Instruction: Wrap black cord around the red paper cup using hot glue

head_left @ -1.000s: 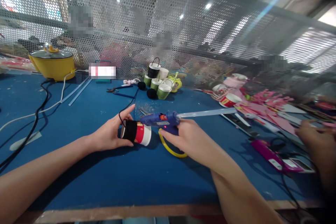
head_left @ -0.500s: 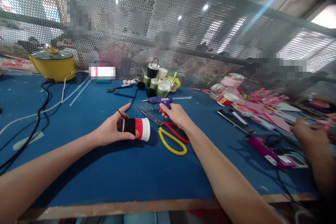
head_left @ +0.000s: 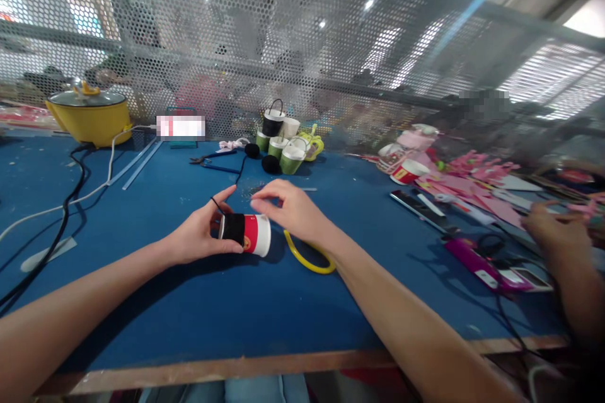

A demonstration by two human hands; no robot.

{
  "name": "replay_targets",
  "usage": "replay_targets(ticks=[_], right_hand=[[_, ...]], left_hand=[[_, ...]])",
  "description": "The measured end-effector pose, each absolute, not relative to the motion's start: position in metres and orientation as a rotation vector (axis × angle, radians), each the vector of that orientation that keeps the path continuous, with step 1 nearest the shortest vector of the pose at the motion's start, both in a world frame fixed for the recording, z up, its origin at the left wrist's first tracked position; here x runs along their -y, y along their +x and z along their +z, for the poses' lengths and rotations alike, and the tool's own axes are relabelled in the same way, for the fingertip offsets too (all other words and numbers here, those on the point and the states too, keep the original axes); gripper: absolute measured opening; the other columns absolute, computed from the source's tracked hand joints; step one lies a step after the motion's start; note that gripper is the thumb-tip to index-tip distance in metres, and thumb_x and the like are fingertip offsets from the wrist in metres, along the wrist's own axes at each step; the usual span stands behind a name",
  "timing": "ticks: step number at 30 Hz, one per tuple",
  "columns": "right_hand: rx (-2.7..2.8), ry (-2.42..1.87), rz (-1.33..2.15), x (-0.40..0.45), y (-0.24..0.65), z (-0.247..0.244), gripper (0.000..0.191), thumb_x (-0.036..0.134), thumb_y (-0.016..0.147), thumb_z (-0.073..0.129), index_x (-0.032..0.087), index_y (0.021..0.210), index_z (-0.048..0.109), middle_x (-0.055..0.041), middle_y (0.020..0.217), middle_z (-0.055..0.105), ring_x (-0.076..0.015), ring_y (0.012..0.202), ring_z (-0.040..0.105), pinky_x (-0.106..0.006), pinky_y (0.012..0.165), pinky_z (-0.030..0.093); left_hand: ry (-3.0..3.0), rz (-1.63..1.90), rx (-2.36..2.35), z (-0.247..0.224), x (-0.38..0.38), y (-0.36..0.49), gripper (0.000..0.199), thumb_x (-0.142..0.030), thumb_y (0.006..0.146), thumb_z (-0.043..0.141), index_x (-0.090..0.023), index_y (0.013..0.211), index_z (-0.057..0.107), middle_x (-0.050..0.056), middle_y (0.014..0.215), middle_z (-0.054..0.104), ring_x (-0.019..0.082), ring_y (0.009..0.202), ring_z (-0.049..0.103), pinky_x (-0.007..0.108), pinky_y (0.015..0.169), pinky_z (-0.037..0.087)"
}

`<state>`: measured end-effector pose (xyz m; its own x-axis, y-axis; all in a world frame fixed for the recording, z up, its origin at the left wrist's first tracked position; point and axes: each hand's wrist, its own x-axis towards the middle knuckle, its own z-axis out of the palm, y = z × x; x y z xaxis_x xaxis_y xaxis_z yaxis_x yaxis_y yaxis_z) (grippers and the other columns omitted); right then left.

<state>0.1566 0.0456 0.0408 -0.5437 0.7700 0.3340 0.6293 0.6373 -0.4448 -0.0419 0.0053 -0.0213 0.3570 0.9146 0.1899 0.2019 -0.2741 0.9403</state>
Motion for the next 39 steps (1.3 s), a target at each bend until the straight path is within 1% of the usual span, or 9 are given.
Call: replay_targets(ticks=[3,5,6,10,13,19,24,32,39], right_hand=[[2.495,-0.803,0.409,-0.024,0.134,0.046,0.012,0.028,0.078,0.065,0.017,0.082,0.068,-0.0058,0.087,0.062,-0.0182,0.086,0.053,-0.034,0.081,0.042],[2.517,-0.766,0.407,-0.019,0.126,0.047,0.003,0.019,0.077,0.065,0.017,0.075,0.066,-0.0048,0.085,0.061,-0.0177,0.085,0.051,-0.034,0.081,0.042],[2.495,-0.766,0.441,-0.018,0.126,0.048,0.005,0.015,0.077,0.063,0.017,0.072,0.063,-0.0038,0.083,0.060,-0.0168,0.084,0.051,-0.033,0.080,0.042],[2.283,-0.848,0.666,-0.021,0.137,0.051,0.014,0.015,0.080,0.058,0.017,0.066,0.055,0.0002,0.075,0.055,-0.0126,0.074,0.052,-0.028,0.072,0.041],[2.174,-0.932,0.753,-0.023,0.149,0.050,0.017,0.021,0.078,0.060,0.018,0.064,0.051,0.0020,0.070,0.051,-0.0111,0.067,0.049,-0.026,0.065,0.040],[2.077,-0.978,0.862,-0.023,0.152,0.041,0.018,0.030,0.079,0.058,0.018,0.067,0.052,0.0036,0.065,0.050,-0.0103,0.060,0.045,-0.026,0.060,0.037],[2.055,-1.004,0.841,-0.020,0.148,0.037,0.019,0.032,0.079,0.057,0.018,0.067,0.052,0.0030,0.066,0.052,-0.0110,0.063,0.047,-0.026,0.062,0.038],[2.081,-1.004,0.771,-0.019,0.147,0.035,0.019,0.031,0.079,0.056,0.019,0.067,0.051,0.0016,0.069,0.053,-0.0120,0.066,0.048,-0.026,0.063,0.039],[2.043,-1.115,0.886,-0.021,0.148,0.030,0.019,0.033,0.081,0.053,0.018,0.069,0.051,0.0010,0.068,0.053,-0.0123,0.064,0.048,-0.026,0.060,0.038]], left_hand=[[1.757,1.015,-0.894,-0.021,-0.004,-0.040,0.099,-0.032,0.063,0.077,-0.025,0.142,0.018,0.013,0.124,0.048,0.026,0.103,0.057,0.044,0.089,0.048],[1.788,1.032,-0.832,-0.020,-0.003,-0.039,0.096,-0.030,0.064,0.077,-0.024,0.141,0.020,0.015,0.135,0.041,0.029,0.115,0.051,0.043,0.094,0.045],[1.794,1.029,-0.826,-0.019,-0.003,-0.038,0.095,-0.029,0.064,0.076,-0.024,0.140,0.021,0.015,0.136,0.040,0.029,0.117,0.049,0.044,0.095,0.045],[1.743,0.988,-0.901,-0.018,-0.004,-0.040,0.095,-0.031,0.064,0.077,-0.022,0.140,0.021,0.011,0.114,0.053,0.026,0.098,0.059,0.045,0.088,0.049],[1.717,0.972,-0.911,-0.018,-0.004,-0.041,0.091,-0.032,0.063,0.077,-0.024,0.138,0.025,0.007,0.106,0.051,0.022,0.089,0.060,0.042,0.083,0.051],[1.769,0.953,-0.850,-0.021,-0.003,-0.041,0.077,-0.036,0.062,0.077,-0.022,0.128,0.041,0.008,0.111,0.050,0.026,0.103,0.054,0.044,0.089,0.047],[1.928,0.950,-0.869,-0.022,-0.002,-0.043,0.070,-0.042,0.063,0.076,-0.023,0.124,0.047,0.008,0.109,0.053,0.025,0.097,0.056,0.043,0.085,0.049],[2.055,0.976,-0.869,-0.020,0.000,-0.041,0.076,-0.046,0.064,0.075,-0.024,0.128,0.042,0.010,0.114,0.054,0.027,0.105,0.055,0.042,0.086,0.050],[2.178,1.005,-0.872,-0.018,0.004,-0.040,0.080,-0.045,0.066,0.074,-0.024,0.133,0.036,0.012,0.118,0.055,0.028,0.108,0.055,0.042,0.089,0.049]])
